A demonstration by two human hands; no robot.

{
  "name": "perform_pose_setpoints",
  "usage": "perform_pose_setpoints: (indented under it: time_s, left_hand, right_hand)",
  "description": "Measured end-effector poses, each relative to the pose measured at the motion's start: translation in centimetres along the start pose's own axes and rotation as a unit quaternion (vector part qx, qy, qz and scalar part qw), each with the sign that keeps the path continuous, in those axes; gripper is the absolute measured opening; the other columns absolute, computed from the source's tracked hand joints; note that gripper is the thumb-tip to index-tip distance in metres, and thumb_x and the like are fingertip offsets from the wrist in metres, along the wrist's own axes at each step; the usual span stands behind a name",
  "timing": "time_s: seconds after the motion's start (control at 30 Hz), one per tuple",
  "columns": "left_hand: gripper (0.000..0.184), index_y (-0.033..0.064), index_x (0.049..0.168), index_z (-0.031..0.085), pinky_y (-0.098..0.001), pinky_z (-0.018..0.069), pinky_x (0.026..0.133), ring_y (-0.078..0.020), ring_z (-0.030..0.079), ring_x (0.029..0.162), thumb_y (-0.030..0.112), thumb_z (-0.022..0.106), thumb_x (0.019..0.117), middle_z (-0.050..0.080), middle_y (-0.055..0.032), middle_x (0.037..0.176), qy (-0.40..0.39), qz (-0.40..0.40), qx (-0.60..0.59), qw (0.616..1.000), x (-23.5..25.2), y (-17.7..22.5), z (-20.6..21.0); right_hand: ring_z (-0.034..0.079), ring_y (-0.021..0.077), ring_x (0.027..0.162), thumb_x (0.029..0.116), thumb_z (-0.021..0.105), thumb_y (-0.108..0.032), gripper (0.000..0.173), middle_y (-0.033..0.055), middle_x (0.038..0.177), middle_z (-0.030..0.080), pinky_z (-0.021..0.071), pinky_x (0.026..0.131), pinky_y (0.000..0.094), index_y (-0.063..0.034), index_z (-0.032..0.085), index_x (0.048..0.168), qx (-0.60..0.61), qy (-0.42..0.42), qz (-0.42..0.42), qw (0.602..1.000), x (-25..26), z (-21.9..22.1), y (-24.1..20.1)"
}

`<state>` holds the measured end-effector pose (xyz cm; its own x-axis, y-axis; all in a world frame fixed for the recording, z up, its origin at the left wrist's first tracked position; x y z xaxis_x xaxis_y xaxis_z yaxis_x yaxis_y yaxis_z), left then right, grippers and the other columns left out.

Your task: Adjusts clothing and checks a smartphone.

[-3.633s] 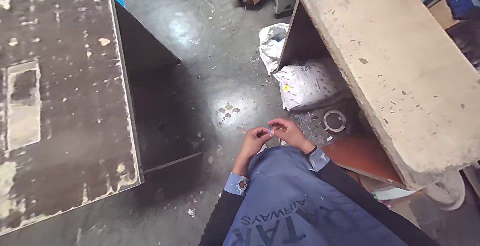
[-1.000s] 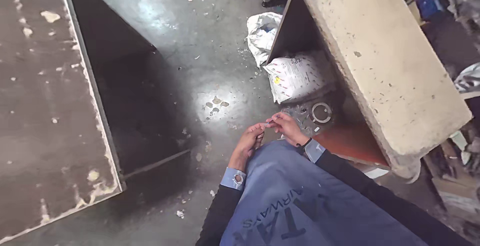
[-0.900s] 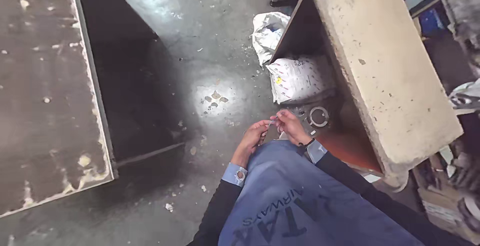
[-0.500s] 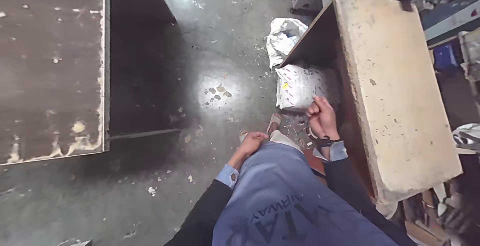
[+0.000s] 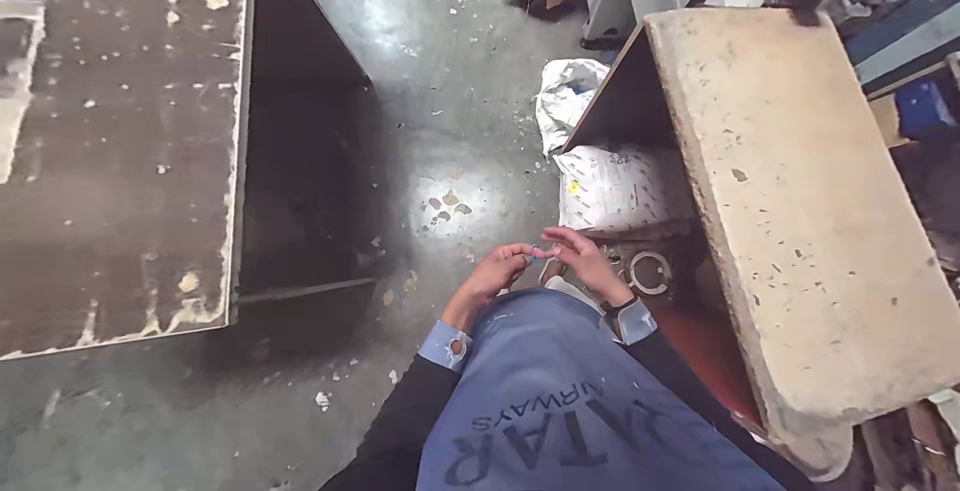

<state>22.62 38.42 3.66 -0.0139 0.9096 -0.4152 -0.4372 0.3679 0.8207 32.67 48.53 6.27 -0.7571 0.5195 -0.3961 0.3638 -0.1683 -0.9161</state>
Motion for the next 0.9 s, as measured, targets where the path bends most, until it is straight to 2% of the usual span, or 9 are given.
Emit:
perform_pose_setpoints:
  time_s: [0.13, 0.33, 0.43, 0.5, 0.6, 0.7, 0.77, 0.83, 0.9]
  left_hand:
    - [0.025, 0.0068, 0.115, 0.067, -0.0161, 0.0301, 0.042, -0.0002, 0.035, 0.046, 0.010, 0.046, 0.1011, 0.047, 0.0079, 0.064, 0.000, 0.007, -0.030, 1.000, 0.1, 0.4, 0.5]
    - [0.024, 0.0066, 0.118, 0.065, -0.0155, 0.0315, 0.042, 0.0001, 0.036, 0.046, 0.011, 0.047, 0.1025, 0.048, 0.0077, 0.064, 0.028, 0.015, -0.056, 0.998, -0.1, 0.3, -0.1]
    - [0.023, 0.0072, 0.117, 0.066, -0.0168, 0.0357, 0.046, -0.0004, 0.041, 0.050, 0.011, 0.049, 0.1036, 0.053, 0.0071, 0.068, 0.075, 0.018, 0.012, 0.997, -0.6, 0.6, -1.2]
    - [0.018, 0.0060, 0.114, 0.067, -0.0193, 0.0418, 0.054, -0.0013, 0.047, 0.056, 0.013, 0.053, 0.1042, 0.056, 0.0060, 0.072, 0.091, 0.018, 0.075, 0.993, -1.1, 0.1, -1.7]
    - [0.021, 0.0032, 0.112, 0.068, -0.0281, 0.0488, 0.065, -0.0071, 0.053, 0.064, 0.019, 0.059, 0.1026, 0.060, -0.0002, 0.077, 0.106, 0.004, 0.183, 0.977, -1.0, -1.1, -2.7]
    - [0.030, 0.0007, 0.108, 0.069, -0.0458, 0.0529, 0.078, -0.0223, 0.062, 0.076, 0.029, 0.061, 0.1023, 0.066, -0.0117, 0.084, 0.106, -0.011, 0.298, 0.949, -1.6, -2.1, -2.8]
    - [0.034, -0.0003, 0.110, 0.071, -0.0552, 0.0534, 0.088, -0.0319, 0.068, 0.090, 0.031, 0.059, 0.1027, 0.070, -0.0187, 0.095, 0.099, -0.018, 0.351, 0.931, -2.0, -2.8, -3.1]
    - [0.037, -0.0011, 0.108, 0.071, -0.0580, 0.0523, 0.088, -0.0348, 0.068, 0.091, 0.034, 0.060, 0.1021, 0.070, -0.0206, 0.094, 0.101, -0.015, 0.364, 0.926, -2.4, -3.5, -3.4]
    - [0.037, -0.0022, 0.109, 0.071, -0.0581, 0.0521, 0.088, -0.0352, 0.068, 0.091, 0.033, 0.061, 0.1022, 0.070, -0.0213, 0.094, 0.101, -0.009, 0.358, 0.928, -2.8, -3.9, -3.4]
  right_hand:
    - [0.071, 0.0155, 0.095, 0.1051, 0.053, -0.014, 0.032, 0.0102, 0.121, 0.070, 0.0594, 0.079, 0.0316, -0.0014, 0.060, 0.134, 0.048, -0.056, 0.020, 0.997, 0.0, 1.9, 0.0]
    - [0.068, 0.0131, 0.081, 0.1041, 0.053, -0.010, 0.025, 0.0087, 0.102, 0.071, 0.0583, 0.071, 0.0284, 0.0018, 0.062, 0.125, 0.107, -0.002, 0.041, 0.993, 0.0, 1.9, 0.6]
    - [0.066, 0.0120, 0.077, 0.1022, 0.058, -0.011, 0.021, 0.0066, 0.093, 0.070, 0.0578, 0.070, 0.0287, 0.0024, 0.063, 0.117, 0.079, 0.009, 0.022, 0.997, 0.4, 1.5, 0.3]
    - [0.066, 0.0125, 0.077, 0.0996, 0.062, -0.011, 0.024, 0.0078, 0.094, 0.070, 0.0579, 0.070, 0.0302, 0.0024, 0.063, 0.120, 0.022, -0.003, 0.006, 1.000, 0.4, 2.0, 0.4]
    - [0.065, 0.0133, 0.078, 0.0973, 0.064, -0.013, 0.027, 0.0094, 0.094, 0.070, 0.0563, 0.074, 0.0325, 0.0019, 0.065, 0.120, -0.051, -0.020, -0.019, 0.998, 0.8, 3.5, 0.8]
    - [0.060, 0.0151, 0.068, 0.0973, 0.066, -0.022, 0.029, 0.0072, 0.079, 0.065, 0.0532, 0.068, 0.0362, -0.0004, 0.066, 0.116, -0.141, -0.030, 0.009, 0.990, 0.4, 5.1, 2.3]
    - [0.061, 0.0206, 0.065, 0.0991, 0.064, -0.027, 0.035, 0.0100, 0.075, 0.064, 0.0539, 0.068, 0.0425, 0.0000, 0.065, 0.121, -0.200, -0.057, 0.030, 0.978, 0.3, 6.1, 2.6]
    - [0.065, 0.0233, 0.069, 0.1011, 0.061, -0.025, 0.034, 0.0129, 0.079, 0.067, 0.0561, 0.073, 0.0448, 0.0023, 0.063, 0.122, -0.208, -0.076, 0.036, 0.975, 0.1, 7.0, 2.4]
    - [0.066, 0.0198, 0.070, 0.1012, 0.060, -0.021, 0.030, 0.0115, 0.081, 0.069, 0.0569, 0.072, 0.0404, 0.0037, 0.063, 0.118, -0.164, -0.072, 0.040, 0.983, -0.1, 7.5, 2.1]
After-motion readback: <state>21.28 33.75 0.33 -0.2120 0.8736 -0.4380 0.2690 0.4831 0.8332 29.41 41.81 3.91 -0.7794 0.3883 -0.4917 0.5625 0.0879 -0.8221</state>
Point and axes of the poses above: each hand's wrist, its own x-axis towards the middle knuckle, its own z-axis out of the palm, y = z × x, the point moved 10 cm from there along x, towards the middle knuckle
